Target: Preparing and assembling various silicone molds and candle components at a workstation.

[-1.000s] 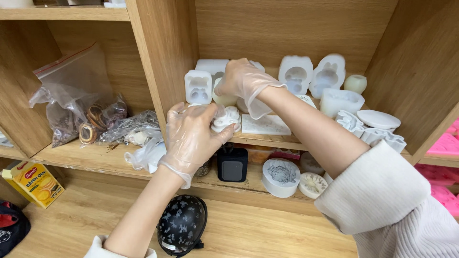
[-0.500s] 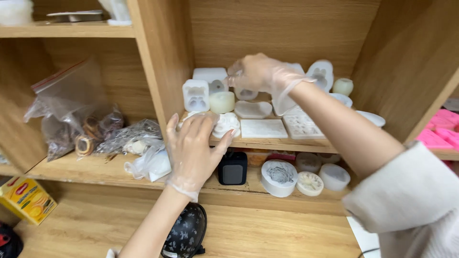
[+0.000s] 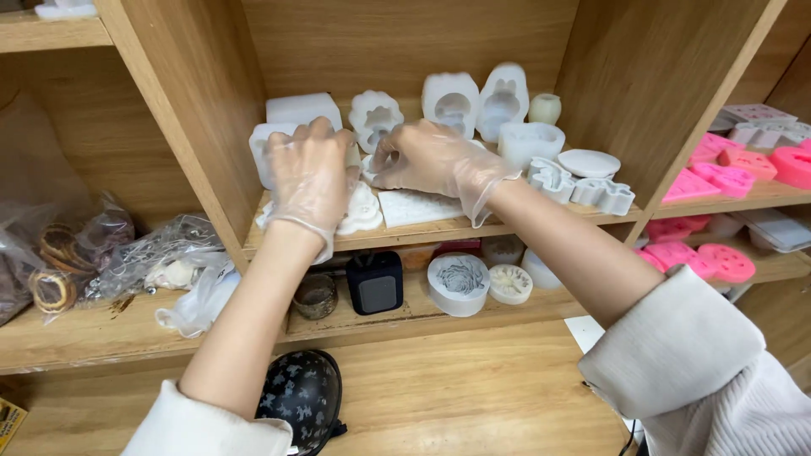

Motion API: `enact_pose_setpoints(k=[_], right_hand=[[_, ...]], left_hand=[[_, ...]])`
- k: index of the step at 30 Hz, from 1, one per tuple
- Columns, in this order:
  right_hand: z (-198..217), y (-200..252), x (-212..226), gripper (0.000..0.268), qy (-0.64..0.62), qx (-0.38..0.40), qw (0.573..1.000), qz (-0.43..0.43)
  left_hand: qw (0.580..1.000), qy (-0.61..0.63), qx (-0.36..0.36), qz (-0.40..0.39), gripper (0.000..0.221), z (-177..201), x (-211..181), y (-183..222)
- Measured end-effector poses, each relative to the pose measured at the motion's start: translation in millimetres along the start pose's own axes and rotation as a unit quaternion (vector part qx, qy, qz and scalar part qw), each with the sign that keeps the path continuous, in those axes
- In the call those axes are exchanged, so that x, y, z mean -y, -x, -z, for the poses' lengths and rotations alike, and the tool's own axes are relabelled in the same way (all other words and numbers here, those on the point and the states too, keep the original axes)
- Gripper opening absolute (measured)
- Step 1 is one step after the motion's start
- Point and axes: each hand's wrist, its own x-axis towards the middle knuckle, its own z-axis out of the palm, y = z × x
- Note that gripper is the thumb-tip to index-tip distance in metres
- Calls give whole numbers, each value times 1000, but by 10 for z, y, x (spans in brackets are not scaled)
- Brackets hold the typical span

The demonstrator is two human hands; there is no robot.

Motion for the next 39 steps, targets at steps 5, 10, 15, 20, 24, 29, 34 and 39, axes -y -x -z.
enact_pose_setpoints(k=[5, 10, 15, 20, 24, 29, 34, 39], right_hand=[[4, 29, 81, 24, 117, -49, 991, 53], [-90, -48, -204, 17, 250, -82, 961, 84], [5, 225, -392, 20, 124, -173, 962, 169], [305, 1198, -304, 20, 121, -267, 924, 247], [230, 2206, -507, 20, 105, -269, 931, 225], [-336, 3577, -1018, 32, 117, -282, 946, 106], [-808, 4744, -1301, 20, 22, -369, 922, -116], [-1225, 6062, -1576, 18, -17, -424, 796, -432]], left_hand=[[994, -33, -104, -6, 40, -48, 66, 12], [998, -29, -49, 8, 17, -50, 86, 1], [999, 24, -48, -7, 15, -82, 115, -5], [983, 97, -155, -18, 35, 250, -124, 317], [970, 146, -190, -42, 32, 699, -496, 764], [929, 277, -218, -114, 26, 952, -1110, 1354], [870, 427, -120, -216, 26, 498, -1978, 1649], [809, 523, 88, -253, 33, 36, -3461, 2171]])
